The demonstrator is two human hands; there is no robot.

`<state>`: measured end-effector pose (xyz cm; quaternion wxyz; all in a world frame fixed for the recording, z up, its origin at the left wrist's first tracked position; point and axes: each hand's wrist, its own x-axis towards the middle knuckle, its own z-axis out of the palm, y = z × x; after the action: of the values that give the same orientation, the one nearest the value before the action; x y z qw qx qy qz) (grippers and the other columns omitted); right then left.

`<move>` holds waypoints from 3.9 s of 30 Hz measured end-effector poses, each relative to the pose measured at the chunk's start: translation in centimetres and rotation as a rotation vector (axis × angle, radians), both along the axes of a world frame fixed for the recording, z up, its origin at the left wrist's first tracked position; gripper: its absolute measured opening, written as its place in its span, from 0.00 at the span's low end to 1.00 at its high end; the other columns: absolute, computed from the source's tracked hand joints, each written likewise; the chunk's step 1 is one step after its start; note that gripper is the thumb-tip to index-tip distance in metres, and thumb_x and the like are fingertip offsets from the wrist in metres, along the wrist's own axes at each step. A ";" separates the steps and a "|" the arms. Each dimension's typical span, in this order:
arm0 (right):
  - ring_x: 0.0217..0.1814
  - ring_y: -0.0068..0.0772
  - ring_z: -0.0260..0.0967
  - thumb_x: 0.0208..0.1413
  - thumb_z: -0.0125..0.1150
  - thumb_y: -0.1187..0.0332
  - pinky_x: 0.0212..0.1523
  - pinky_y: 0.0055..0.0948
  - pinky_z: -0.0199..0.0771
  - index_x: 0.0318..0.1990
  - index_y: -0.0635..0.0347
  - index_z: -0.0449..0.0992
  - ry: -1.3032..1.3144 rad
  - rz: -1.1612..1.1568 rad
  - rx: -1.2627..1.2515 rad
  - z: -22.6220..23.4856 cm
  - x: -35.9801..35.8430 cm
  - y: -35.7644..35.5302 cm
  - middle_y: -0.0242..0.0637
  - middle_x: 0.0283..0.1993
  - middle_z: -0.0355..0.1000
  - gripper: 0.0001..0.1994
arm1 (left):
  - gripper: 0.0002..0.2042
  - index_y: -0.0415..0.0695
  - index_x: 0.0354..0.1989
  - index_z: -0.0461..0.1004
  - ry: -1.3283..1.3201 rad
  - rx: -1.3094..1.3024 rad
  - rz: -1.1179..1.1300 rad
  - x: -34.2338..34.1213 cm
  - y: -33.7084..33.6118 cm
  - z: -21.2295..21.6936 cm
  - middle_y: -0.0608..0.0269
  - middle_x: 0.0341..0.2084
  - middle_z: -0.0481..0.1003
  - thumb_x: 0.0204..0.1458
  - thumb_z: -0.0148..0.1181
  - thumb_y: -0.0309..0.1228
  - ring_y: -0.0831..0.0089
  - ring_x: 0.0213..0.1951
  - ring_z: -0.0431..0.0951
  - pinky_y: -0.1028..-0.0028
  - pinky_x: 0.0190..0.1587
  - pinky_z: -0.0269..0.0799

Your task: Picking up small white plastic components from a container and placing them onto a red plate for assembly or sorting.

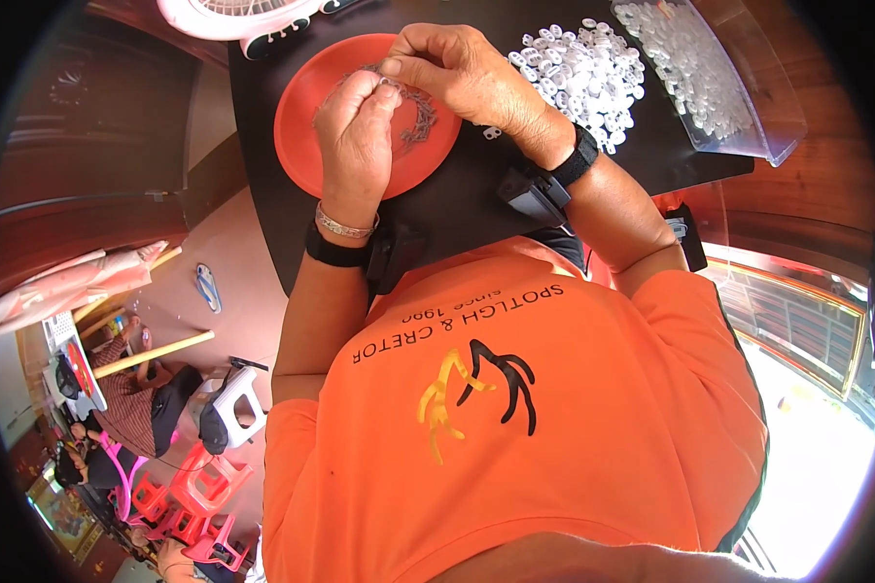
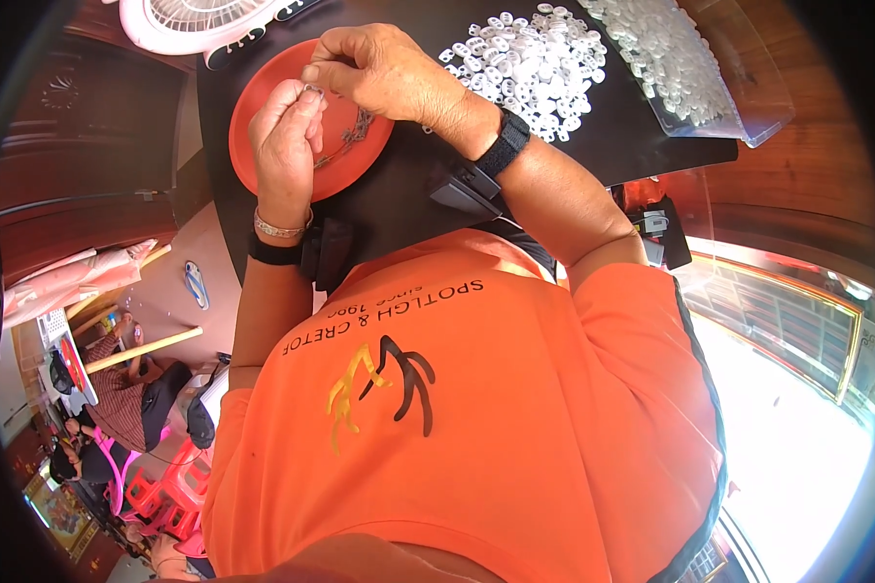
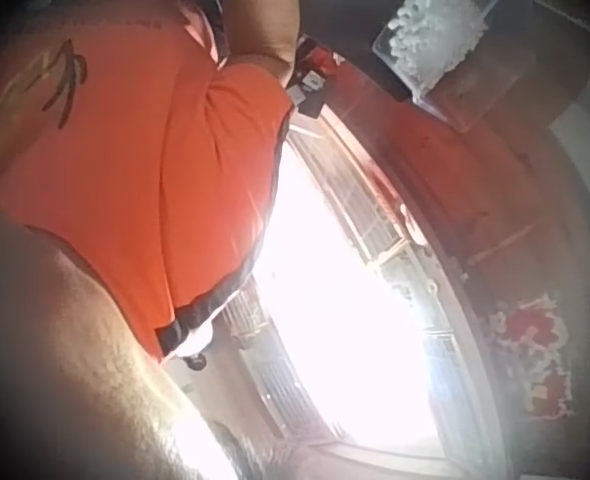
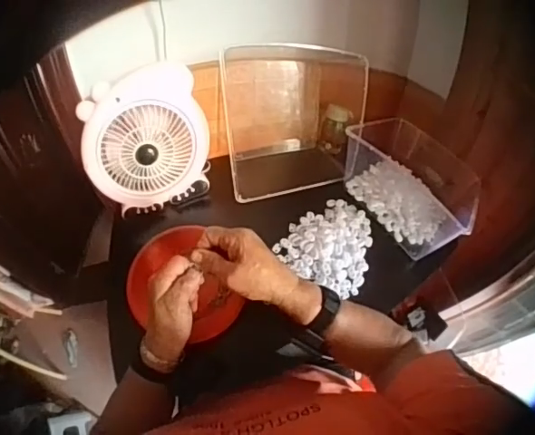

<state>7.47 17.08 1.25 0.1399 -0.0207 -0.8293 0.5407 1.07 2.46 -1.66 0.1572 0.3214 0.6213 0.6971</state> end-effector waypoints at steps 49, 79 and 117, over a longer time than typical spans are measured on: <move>0.34 0.17 0.65 0.63 0.52 0.67 0.39 0.20 0.68 0.39 0.66 0.73 -0.007 0.132 -0.208 -1.0 -0.4 0.8 0.27 0.31 0.70 0.10 | 0.08 0.39 0.28 0.69 -0.177 -0.007 -0.018 0.6 -0.1 1.2 0.71 0.19 0.64 0.57 0.49 0.29 0.87 0.18 0.60 0.84 0.19 0.54; 0.28 0.41 0.73 0.50 0.61 0.72 0.29 0.31 0.71 0.34 0.64 0.76 0.330 -0.283 0.489 6.0 4.2 2.3 0.45 0.30 0.74 0.06 | 0.11 0.36 0.30 0.72 0.052 0.043 0.043 1.4 -3.5 5.0 0.64 0.24 0.75 0.57 0.49 0.31 0.78 0.29 0.74 0.79 0.35 0.66; 0.45 0.48 0.70 0.46 0.58 0.68 0.45 0.41 0.71 0.39 0.54 0.78 0.129 -0.088 1.305 -0.3 9.9 10.8 0.44 0.36 0.73 0.11 | 0.09 0.35 0.30 0.69 -0.001 -0.126 0.032 5.5 -6.4 -0.2 0.61 0.24 0.74 0.57 0.47 0.27 0.76 0.29 0.72 0.76 0.40 0.68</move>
<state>17.42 27.88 0.95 0.1952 0.0667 -0.9753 -0.0793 6.54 -3.98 -1.87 0.1663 0.3006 0.6688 0.6593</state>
